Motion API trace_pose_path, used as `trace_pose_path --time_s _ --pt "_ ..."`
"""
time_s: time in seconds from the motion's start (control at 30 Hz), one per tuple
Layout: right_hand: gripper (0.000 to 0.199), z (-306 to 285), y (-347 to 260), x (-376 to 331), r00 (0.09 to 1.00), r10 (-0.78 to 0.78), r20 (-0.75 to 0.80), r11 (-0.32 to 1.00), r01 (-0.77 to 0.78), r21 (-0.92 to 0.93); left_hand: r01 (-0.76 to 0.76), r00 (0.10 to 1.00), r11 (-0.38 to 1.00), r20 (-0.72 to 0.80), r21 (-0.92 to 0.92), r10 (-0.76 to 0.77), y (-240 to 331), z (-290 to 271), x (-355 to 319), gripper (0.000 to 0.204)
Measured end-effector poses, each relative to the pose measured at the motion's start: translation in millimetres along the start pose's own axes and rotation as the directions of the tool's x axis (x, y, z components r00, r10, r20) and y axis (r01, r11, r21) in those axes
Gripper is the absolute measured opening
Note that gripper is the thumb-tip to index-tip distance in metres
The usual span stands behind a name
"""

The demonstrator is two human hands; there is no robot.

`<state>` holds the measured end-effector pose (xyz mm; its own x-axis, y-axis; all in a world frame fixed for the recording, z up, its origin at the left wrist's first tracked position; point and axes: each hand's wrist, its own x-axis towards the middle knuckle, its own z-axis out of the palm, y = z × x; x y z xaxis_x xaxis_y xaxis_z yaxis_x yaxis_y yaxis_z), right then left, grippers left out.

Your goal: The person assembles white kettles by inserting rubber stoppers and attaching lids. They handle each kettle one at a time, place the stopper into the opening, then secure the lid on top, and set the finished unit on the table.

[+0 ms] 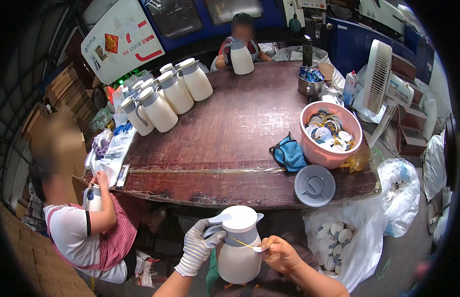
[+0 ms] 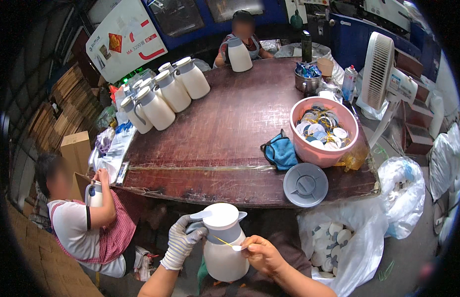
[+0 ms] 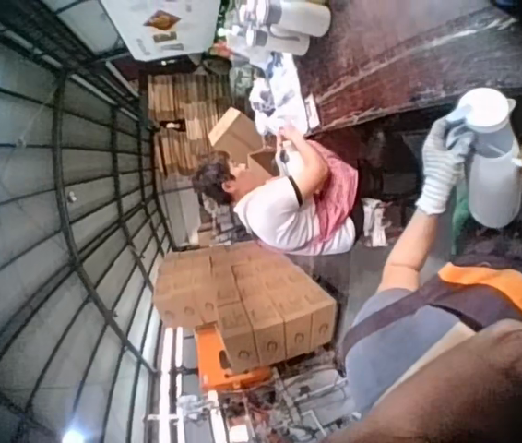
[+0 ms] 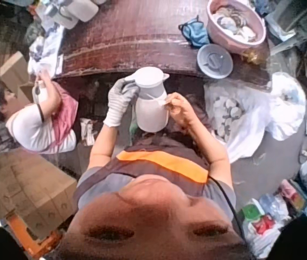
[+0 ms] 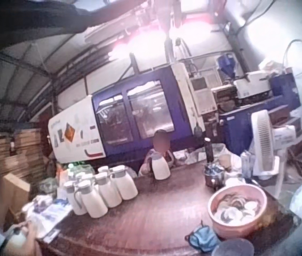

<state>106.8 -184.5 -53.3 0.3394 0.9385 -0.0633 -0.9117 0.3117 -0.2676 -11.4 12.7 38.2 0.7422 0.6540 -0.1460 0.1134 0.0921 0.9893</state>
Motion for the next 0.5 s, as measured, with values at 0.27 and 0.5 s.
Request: trace_pose_path --time_s 0.27,0.5 --pt "0.008 -1.5 -6.0 1.1 1.000 0.027 0.012 0.998 -0.026 -0.063 0.054 0.998 0.998 0.021 -0.013 -0.054 -1.0 -3.1 0.6 0.040" --pt "0.012 6.6 -15.8 2.1 0.985 0.137 0.107 0.860 -0.065 -0.506 0.083 0.996 0.994 -0.010 -0.065 -0.084 -2.9 -6.7 4.1 0.038"
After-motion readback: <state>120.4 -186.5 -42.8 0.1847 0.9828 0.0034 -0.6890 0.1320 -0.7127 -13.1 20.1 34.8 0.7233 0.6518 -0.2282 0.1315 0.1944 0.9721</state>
